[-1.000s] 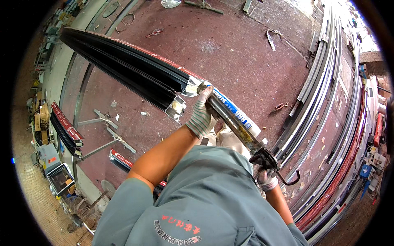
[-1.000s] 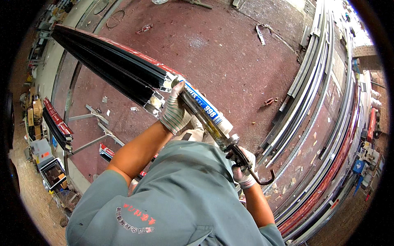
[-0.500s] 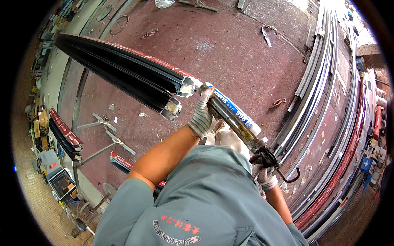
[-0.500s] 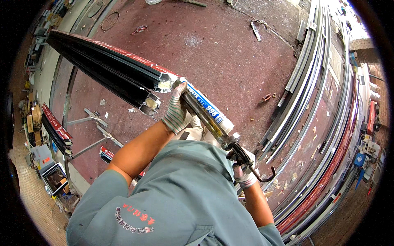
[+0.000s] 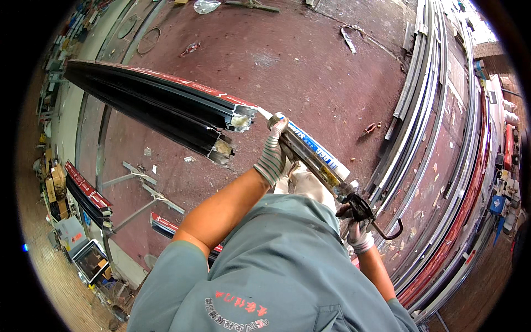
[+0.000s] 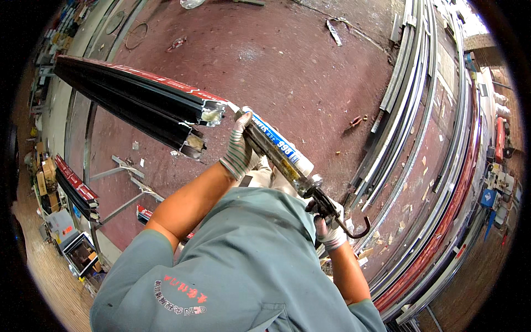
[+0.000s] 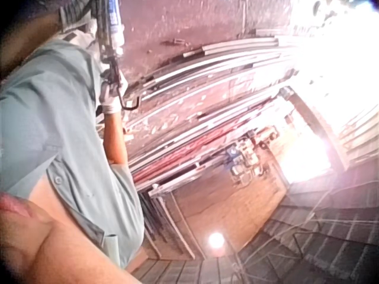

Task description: The person applies sealant from a caulking gun to the ends of long black metal profiles, then sets the gun down and picks up two profiles to align them on a workbench.

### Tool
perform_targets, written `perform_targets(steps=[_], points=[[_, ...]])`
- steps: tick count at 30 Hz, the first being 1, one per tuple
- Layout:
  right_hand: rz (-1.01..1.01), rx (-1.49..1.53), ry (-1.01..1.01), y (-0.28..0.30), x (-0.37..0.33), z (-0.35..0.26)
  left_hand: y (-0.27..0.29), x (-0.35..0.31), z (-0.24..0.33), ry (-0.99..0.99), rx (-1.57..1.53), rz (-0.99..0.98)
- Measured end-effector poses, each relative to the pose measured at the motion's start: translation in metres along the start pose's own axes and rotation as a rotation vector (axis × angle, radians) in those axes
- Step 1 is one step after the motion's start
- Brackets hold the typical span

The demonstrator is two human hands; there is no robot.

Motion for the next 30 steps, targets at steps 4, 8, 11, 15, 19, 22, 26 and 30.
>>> perform_targets(steps=[4, 8, 11, 15, 19, 22, 26, 30], points=[[0.005, 0.042, -0.007, 0.002, -0.005, 0.006, 0.003, 0.006, -0.007, 0.018, 0.010, 0.041], [-0.032, 0.036, -0.005, 0.008, -0.014, 0.024, 0.001, 0.002, -0.011, 0.066, 0.073, 0.062], [-0.046, 0.094, -0.039, 0.012, -0.019, 0.031, 0.000, 0.001, -0.012, 0.069, 0.103, 0.070], [-0.010, 0.086, -0.008, 0.008, -0.018, 0.022, 0.000, -0.001, -0.008, 0.065, 0.082, 0.048], [-0.033, 0.074, 0.029, 0.004, -0.010, 0.017, 0.004, -0.005, -0.002, 0.027, 0.032, 0.031], [-0.041, 0.046, -0.004, 0.002, -0.010, 0.018, 0.009, -0.008, 0.000, 0.036, 0.027, 0.038], [-0.028, 0.044, -0.043, 0.003, -0.013, 0.015, 0.015, -0.011, -0.003, 0.062, 0.018, 0.028], [-0.017, 0.027, -0.043, 0.001, -0.012, 0.006, 0.022, -0.010, -0.004, 0.086, 0.005, 0.020]])
Point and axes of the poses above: each hand's wrist, its own x-axis towards the middle knuckle, its own y-axis out of the back of the hand, z = x × y, the point moved 4 cm from there along x, towards the middle knuckle, and after that the axes turned 11 degrees about z, right-handed, at the moved point
